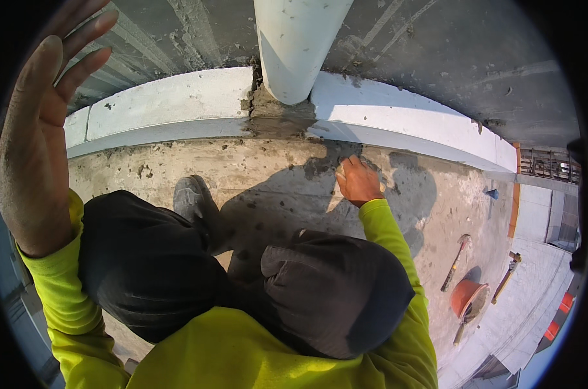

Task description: The person scoops cement from a bucket with a trowel and applies it to a low wall. They place a white block on the mortar, tap it into position with a hammer, and continue applying mortar to the joints between blocks.

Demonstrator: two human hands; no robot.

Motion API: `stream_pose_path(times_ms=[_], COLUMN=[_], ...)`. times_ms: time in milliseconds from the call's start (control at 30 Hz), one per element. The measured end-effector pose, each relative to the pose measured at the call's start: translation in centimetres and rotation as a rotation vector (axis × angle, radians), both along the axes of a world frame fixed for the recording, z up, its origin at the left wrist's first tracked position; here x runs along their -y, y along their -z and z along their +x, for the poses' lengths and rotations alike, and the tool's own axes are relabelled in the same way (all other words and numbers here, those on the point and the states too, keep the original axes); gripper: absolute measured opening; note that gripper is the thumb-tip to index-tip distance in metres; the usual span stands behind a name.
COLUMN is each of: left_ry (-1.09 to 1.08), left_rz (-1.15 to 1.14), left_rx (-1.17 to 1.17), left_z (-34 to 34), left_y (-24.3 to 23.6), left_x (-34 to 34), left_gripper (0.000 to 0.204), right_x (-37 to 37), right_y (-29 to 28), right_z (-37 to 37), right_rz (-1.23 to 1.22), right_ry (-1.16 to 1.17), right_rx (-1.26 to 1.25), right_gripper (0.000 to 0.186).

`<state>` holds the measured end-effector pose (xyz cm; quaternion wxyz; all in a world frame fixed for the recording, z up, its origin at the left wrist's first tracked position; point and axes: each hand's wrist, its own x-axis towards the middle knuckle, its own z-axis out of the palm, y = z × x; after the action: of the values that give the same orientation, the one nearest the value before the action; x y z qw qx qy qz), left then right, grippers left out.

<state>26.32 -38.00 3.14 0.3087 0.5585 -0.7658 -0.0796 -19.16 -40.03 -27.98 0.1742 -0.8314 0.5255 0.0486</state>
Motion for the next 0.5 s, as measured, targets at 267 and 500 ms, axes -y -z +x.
stream_pose_path(times_ms=[267, 500], left_ry=[0.024, 0.021], left_rz=[-0.009, 0.006], left_rx=[0.016, 0.013], left_z=[-0.4, -0.8], left_y=[0.0, -0.2], left_x=[0.8, 0.9], left_gripper=[0.068, 0.066], right_x=[-2.1, 0.8], right_y=[-0.4, 0.0], right_z=[-2.1, -4.6], right_rz=[0.048, 0.023], right_ry=[0.113, 0.130], right_rx=[0.047, -0.138], right_gripper=[0.038, 0.043])
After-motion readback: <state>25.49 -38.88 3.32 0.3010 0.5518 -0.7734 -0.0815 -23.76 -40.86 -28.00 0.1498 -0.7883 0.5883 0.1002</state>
